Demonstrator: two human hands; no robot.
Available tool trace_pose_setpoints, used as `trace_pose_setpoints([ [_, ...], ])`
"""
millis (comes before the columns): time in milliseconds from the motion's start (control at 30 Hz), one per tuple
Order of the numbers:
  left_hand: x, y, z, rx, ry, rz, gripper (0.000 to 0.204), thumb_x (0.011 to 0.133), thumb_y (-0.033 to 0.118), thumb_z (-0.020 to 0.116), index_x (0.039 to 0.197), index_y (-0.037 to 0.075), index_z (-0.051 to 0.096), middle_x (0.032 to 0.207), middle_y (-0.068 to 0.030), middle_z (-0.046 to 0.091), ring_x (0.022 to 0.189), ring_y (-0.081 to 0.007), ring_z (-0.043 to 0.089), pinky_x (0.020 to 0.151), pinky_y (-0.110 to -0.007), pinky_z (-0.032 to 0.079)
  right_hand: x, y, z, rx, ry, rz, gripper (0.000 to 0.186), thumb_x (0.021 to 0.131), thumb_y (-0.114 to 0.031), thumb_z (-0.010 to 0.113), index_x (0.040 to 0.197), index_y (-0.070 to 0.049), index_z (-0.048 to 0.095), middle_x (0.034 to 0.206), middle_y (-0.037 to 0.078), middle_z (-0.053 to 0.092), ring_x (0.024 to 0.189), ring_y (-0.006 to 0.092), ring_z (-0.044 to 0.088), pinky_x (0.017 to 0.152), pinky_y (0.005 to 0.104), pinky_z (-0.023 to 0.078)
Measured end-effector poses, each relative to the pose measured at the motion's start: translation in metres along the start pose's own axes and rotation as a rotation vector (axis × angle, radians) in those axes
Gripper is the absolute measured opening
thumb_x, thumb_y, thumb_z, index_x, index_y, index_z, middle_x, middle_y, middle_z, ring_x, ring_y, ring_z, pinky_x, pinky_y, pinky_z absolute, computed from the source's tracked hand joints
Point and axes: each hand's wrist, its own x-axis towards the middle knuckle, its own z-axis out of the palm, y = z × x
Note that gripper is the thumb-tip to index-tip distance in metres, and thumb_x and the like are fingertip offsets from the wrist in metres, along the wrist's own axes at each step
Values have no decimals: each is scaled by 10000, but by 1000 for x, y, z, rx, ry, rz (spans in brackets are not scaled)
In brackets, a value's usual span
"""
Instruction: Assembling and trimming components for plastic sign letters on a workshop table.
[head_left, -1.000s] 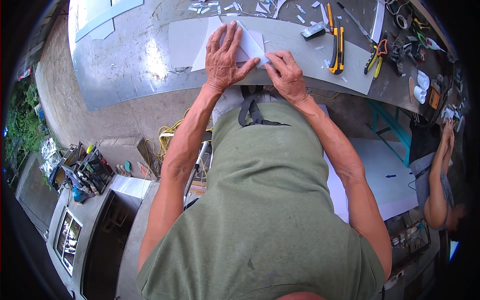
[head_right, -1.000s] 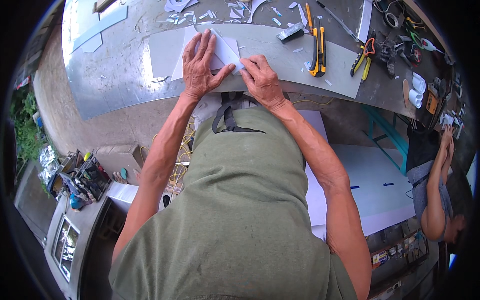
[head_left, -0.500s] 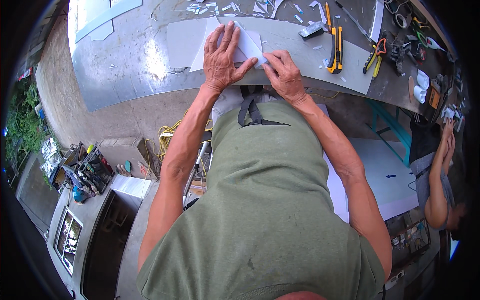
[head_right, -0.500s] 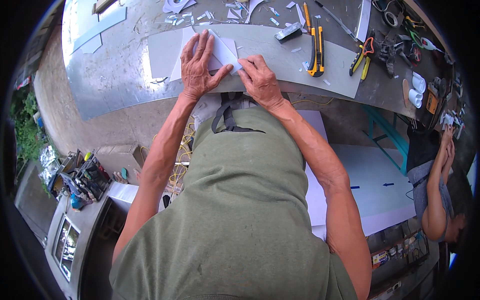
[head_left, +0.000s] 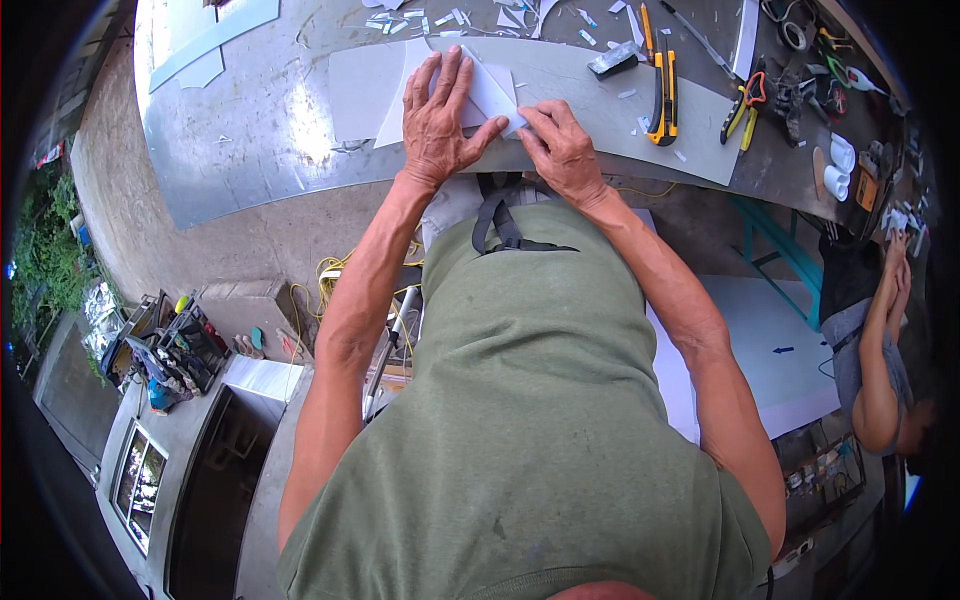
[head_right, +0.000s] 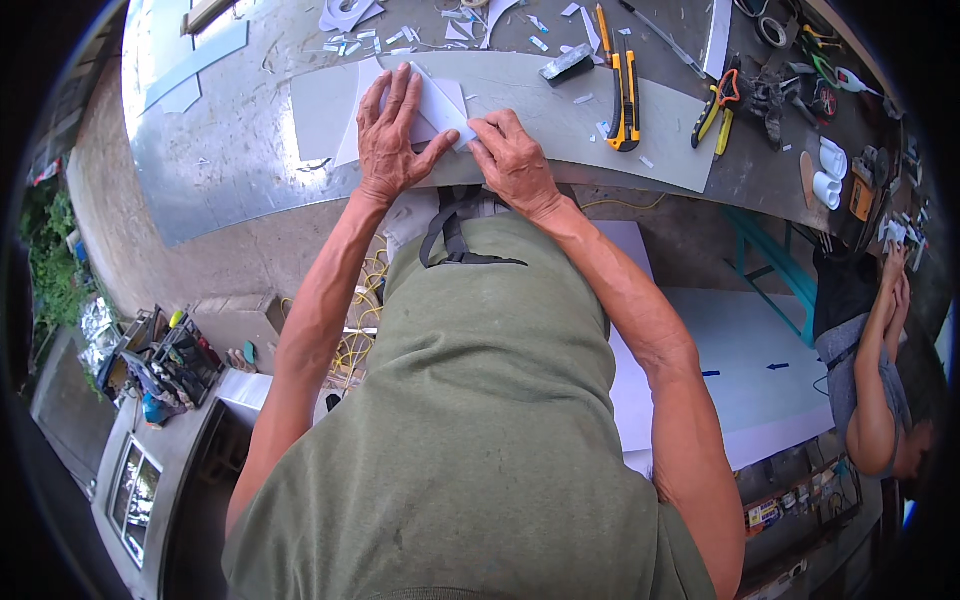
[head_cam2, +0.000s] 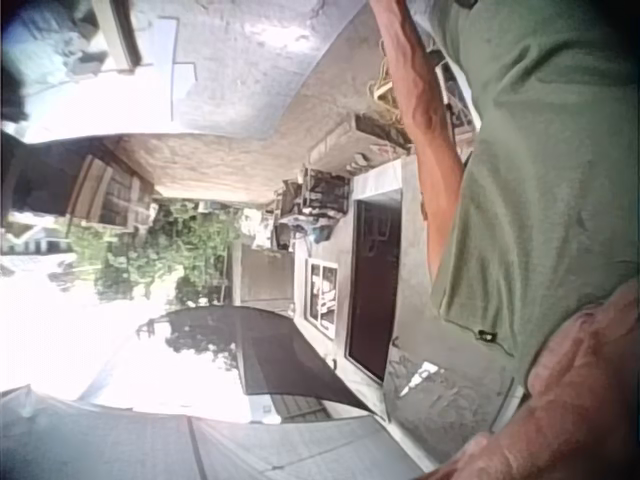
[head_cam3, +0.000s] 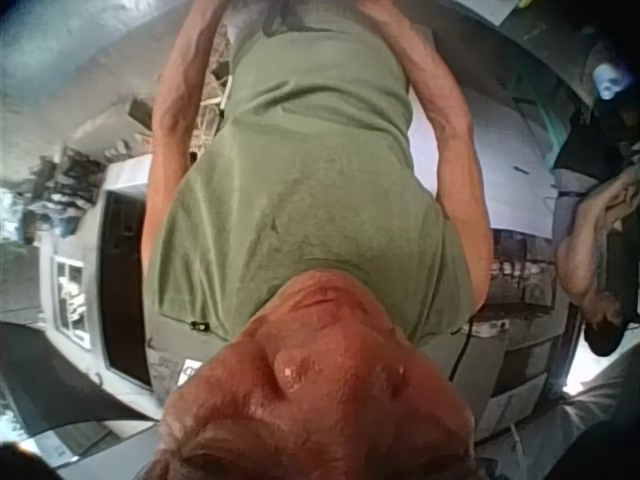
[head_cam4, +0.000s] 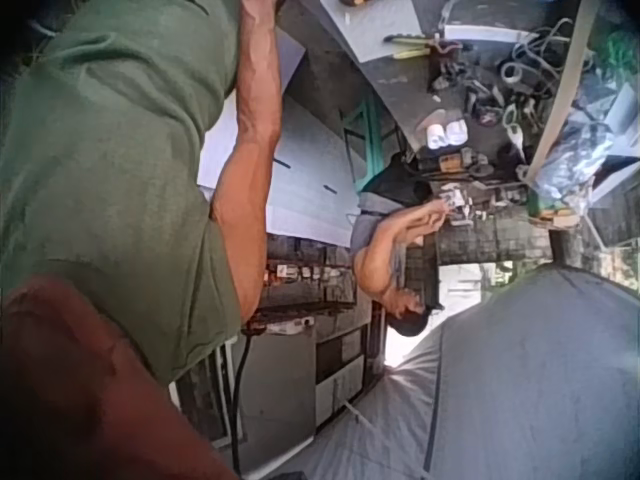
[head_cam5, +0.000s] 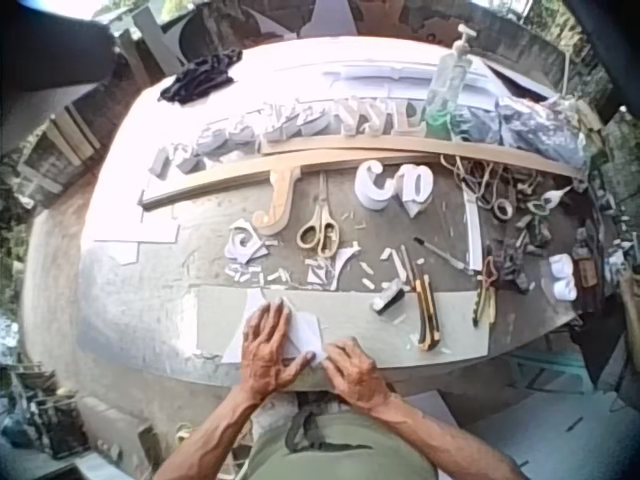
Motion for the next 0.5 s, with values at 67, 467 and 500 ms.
trace_pose_setpoints([
  [67, 1, 4, -3, 9, -30, -21, 894, 840, 558, 754, 1496, 7, 501, 1623, -153, 407, 1508, -370, 319, 1235, -501, 226, 1, -2, -3, 15, -25, 32, 298, 883, -60, 735, 1172, -23, 674, 1062, 132, 584, 881, 315, 667, 760, 408, 559],
  [467, -2, 16, -2, -33, -115, -142, 924, 840, 438, 782, 1564, 10, 401, 1677, -164, 297, 1574, -355, 200, 1271, -534, 124, -3, 49, -103, -724, 368, 385, 446, 873, -255, 752, 1233, -12, 651, 1153, 164, 567, 1097, 349, 561, 962, 486, 455],
  [500, -1, 15, -1, -49, -109, -136, 927, 842, 435, 781, 1569, 10, 392, 1681, -163, 289, 1577, -354, 192, 1271, -538, 117, -7, 56, -106, -722, 334, 403, 460, 873, -267, 753, 1237, -6, 648, 1142, 165, 574, 1090, 351, 563, 956, 483, 459],
])
